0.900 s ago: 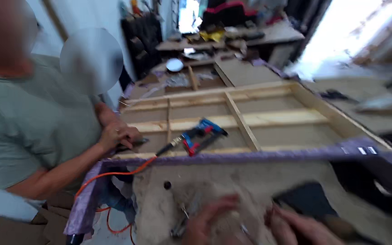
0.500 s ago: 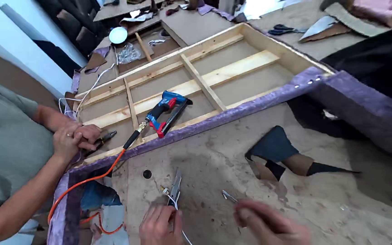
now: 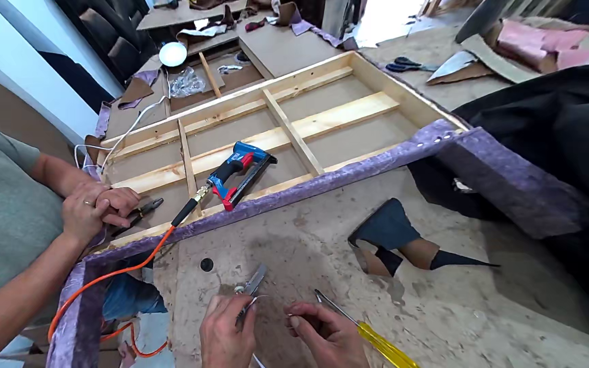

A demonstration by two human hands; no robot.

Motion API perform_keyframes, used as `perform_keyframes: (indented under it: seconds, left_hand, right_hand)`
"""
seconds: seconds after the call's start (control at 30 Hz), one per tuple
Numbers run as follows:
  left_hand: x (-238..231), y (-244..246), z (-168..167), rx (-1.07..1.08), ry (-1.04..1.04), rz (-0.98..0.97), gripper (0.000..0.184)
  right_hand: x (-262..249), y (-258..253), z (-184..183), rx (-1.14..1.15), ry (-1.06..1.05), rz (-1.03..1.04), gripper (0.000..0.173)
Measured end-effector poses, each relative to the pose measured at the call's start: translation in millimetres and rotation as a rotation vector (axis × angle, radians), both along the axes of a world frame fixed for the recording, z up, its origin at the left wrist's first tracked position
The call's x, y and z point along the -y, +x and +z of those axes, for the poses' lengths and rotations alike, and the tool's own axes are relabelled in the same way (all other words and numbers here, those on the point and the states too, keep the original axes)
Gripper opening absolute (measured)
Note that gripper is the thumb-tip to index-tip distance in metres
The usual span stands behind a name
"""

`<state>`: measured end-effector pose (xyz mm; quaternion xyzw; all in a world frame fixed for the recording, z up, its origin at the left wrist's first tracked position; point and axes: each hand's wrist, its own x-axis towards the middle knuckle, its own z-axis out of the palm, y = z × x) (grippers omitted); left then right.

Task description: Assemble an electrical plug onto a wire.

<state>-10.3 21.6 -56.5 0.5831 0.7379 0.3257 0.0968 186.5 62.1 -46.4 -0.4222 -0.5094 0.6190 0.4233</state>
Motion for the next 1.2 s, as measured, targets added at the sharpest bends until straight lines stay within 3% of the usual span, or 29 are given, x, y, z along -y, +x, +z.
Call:
perform_keyframes:
  seconds: [0.13, 0.53, 0.9, 1.0, 1.2]
  left_hand:
    - [7, 0, 23, 0.265, -0.008, -0.026, 0.016]
    - [21, -1, 73, 0.523, -0.141, -0.098, 0.015]
    - [33, -2, 83, 0.531, -0.081, -0.145, 0.011]
    - [35, 0, 87, 0.544, -0.125, -0.156, 0.018]
    - [37, 2, 90, 0.541, -0.118, -0.116, 0.014]
  right_hand:
    - [-1, -6, 3, -0.011, 0.109, -0.022, 0.015]
    - [1, -15, 17, 0.053, 0.382, 0.087, 0.013]
    - [9, -21, 45, 0.311, 0.591, 0.042, 0.019]
    - [5, -13, 51, 0.375, 0.736, 0.084, 0.011]
    - [4, -10, 48, 0.292, 0.73, 0.123, 0.008]
